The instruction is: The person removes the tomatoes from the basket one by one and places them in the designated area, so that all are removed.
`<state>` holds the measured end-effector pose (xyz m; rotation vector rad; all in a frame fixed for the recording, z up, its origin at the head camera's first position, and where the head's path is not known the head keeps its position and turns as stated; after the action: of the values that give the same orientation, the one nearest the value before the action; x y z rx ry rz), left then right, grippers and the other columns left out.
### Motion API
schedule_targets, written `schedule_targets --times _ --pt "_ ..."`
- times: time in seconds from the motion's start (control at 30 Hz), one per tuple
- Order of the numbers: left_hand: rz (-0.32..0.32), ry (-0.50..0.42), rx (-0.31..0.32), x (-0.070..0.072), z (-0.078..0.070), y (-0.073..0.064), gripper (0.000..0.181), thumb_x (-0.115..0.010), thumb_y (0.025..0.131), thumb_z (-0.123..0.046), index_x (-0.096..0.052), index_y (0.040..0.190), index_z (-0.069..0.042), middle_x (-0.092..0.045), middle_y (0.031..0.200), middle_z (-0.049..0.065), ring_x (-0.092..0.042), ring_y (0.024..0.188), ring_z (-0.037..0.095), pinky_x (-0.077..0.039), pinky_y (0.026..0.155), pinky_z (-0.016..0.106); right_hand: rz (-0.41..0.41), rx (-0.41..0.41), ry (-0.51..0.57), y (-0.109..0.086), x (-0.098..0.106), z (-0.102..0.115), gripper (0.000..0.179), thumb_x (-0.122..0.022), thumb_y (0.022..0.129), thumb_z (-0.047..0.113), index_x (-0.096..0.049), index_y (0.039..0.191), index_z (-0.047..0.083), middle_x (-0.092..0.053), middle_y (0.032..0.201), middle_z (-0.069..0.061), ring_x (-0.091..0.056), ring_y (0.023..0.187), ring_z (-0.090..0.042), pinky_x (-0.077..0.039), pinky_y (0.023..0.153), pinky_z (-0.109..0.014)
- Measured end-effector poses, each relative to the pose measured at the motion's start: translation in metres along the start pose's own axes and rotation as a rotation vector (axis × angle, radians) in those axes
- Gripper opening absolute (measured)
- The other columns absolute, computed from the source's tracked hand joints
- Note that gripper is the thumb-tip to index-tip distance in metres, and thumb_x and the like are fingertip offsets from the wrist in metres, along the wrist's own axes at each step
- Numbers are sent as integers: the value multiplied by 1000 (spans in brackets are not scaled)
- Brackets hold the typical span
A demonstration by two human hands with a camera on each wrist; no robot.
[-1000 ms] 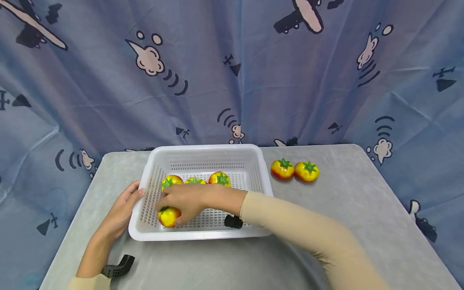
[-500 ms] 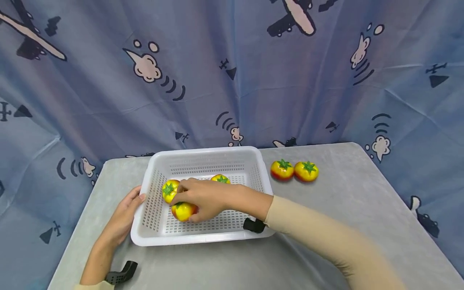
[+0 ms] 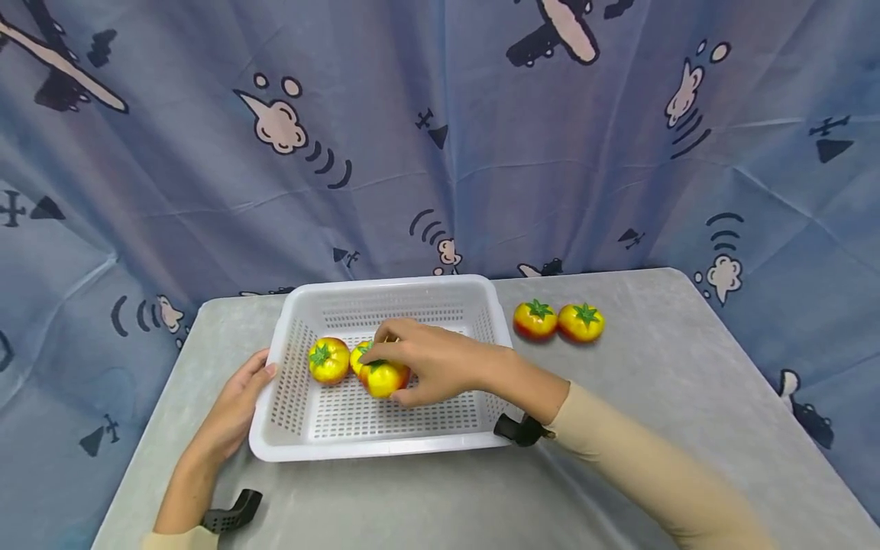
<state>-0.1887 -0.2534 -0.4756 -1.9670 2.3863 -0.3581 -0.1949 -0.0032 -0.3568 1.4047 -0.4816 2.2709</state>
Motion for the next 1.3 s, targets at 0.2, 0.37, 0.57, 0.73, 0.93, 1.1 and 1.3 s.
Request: schedule_targets --times 0.2,0.37,0.57,0.73,0.93,1.1,1.3 --pt "-4 44 21 3 4 -6 62 -34 116 -41 -20 166 -7 -38 159 32 -68 109 1 -62 88 29 -53 -49 49 -22 6 -12 57 -79 92 26 -62 147 26 -54 146 -3 -53 128 -18 -53 109 -34" --pt "2 67 -2 6 1 -9 63 -34 116 -42 -21 166 -6 -37 159 33 -68 110 0 -63 88 29 -123 -73 76 -39 14 -19 59 -81 91 24 -62 147 25 -54 148 -4 -55 131 -20 -54 111 -38" --pt "3 65 -6 6 0 -7 64 -35 116 -43 -21 165 -4 -38 158 34 -69 110 1 -63 88 29 -207 -80 110 -56 20 -23 58 -80 92 26 -61 147 24 -52 151 -5 -51 137 -23 -53 112 -44" --pt "-3 61 -5 7 -1 -7 63 -34 116 -43 -22 165 -4 -39 156 34 -70 109 2 -63 87 30 -308 -122 154 -71 23 -30 58 -81 90 24 -63 146 24 -52 151 -5 -50 140 -25 -52 113 -48" --pt "2 50 -16 6 -1 -8 63 -34 116 -43 -22 164 -4 -39 155 34 -71 109 4 -64 86 32 -430 -187 181 -94 31 -38 61 -84 87 24 -64 144 27 -54 149 -2 -52 138 -26 -54 110 -51" --pt "18 26 -17 -2 2 -3 62 -35 116 -42 -21 165 -5 -39 155 35 -70 109 5 -63 88 33 -496 -251 177 -117 34 -49 61 -86 87 23 -64 144 29 -53 150 -3 -50 138 -25 -53 111 -55" --pt "12 35 -19 -2 -1 -2 62 -35 116 -42 -22 164 -5 -42 153 35 -72 108 6 -64 87 33 -543 -295 157 -136 34 -64 66 -87 85 17 -62 146 26 -53 151 -8 -51 138 -28 -52 111 -60"
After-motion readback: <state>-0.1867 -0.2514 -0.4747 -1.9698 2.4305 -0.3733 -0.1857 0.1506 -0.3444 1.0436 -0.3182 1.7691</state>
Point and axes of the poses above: each hand's wrist, its own y-axis towards the middle knuckle, its own x-axis out of the back of the hand, z = x × y, the point moved 9 cm from there along y, towards the middle knuckle
